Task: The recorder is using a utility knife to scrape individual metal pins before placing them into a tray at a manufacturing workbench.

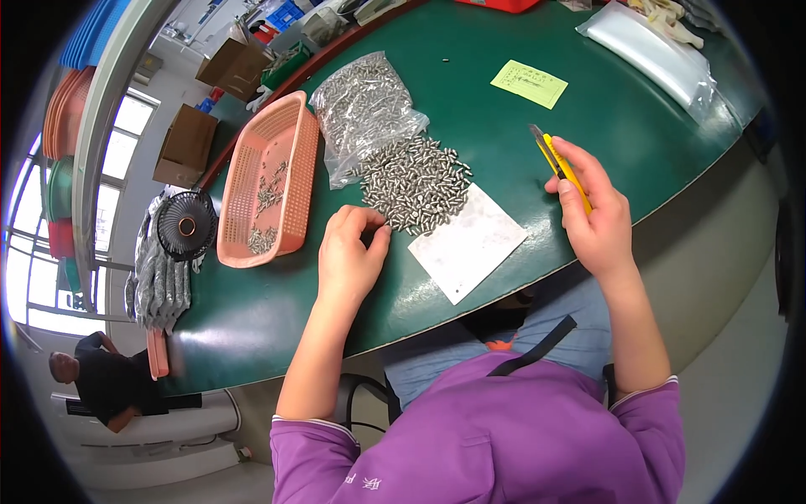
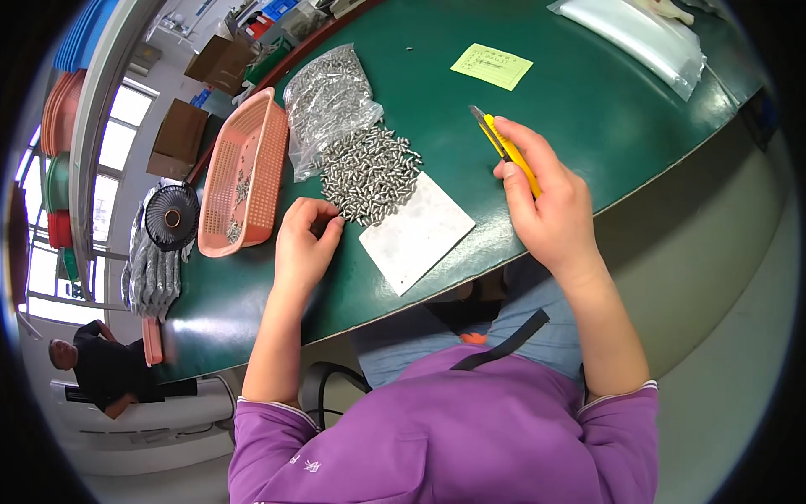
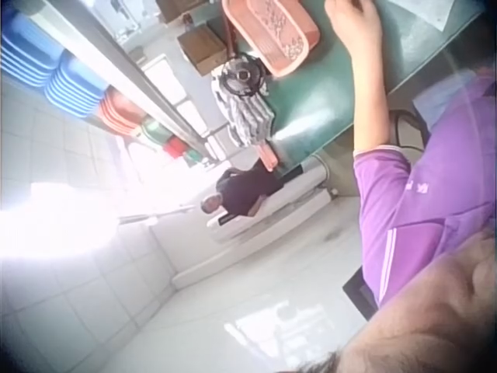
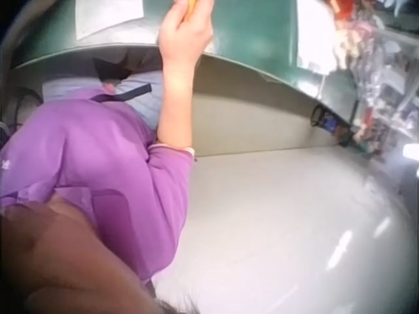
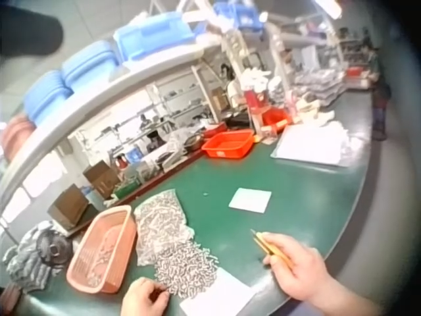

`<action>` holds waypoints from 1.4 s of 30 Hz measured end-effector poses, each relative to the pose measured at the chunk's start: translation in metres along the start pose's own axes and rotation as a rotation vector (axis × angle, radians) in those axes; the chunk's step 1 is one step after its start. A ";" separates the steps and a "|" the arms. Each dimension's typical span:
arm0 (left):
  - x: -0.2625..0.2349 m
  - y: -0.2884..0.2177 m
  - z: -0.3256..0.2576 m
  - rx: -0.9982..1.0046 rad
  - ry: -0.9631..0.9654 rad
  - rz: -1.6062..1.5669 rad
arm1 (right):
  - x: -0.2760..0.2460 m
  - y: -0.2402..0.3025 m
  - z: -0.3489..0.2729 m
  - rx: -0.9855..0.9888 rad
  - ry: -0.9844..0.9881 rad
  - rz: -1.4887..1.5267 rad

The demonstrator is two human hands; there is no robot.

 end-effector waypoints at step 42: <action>-0.001 -0.068 -0.061 0.079 0.048 -0.231 | 0.036 0.076 -0.092 -0.153 0.733 -0.284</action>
Point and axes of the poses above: each hand's wrist, its own z-axis towards the middle knuckle, its own x-axis out of the palm, y = z × x, the point moved 7 cm from there along z, towards the middle knuckle, and after that the axes turned 14 degrees about -y, right-handed, at the moved point
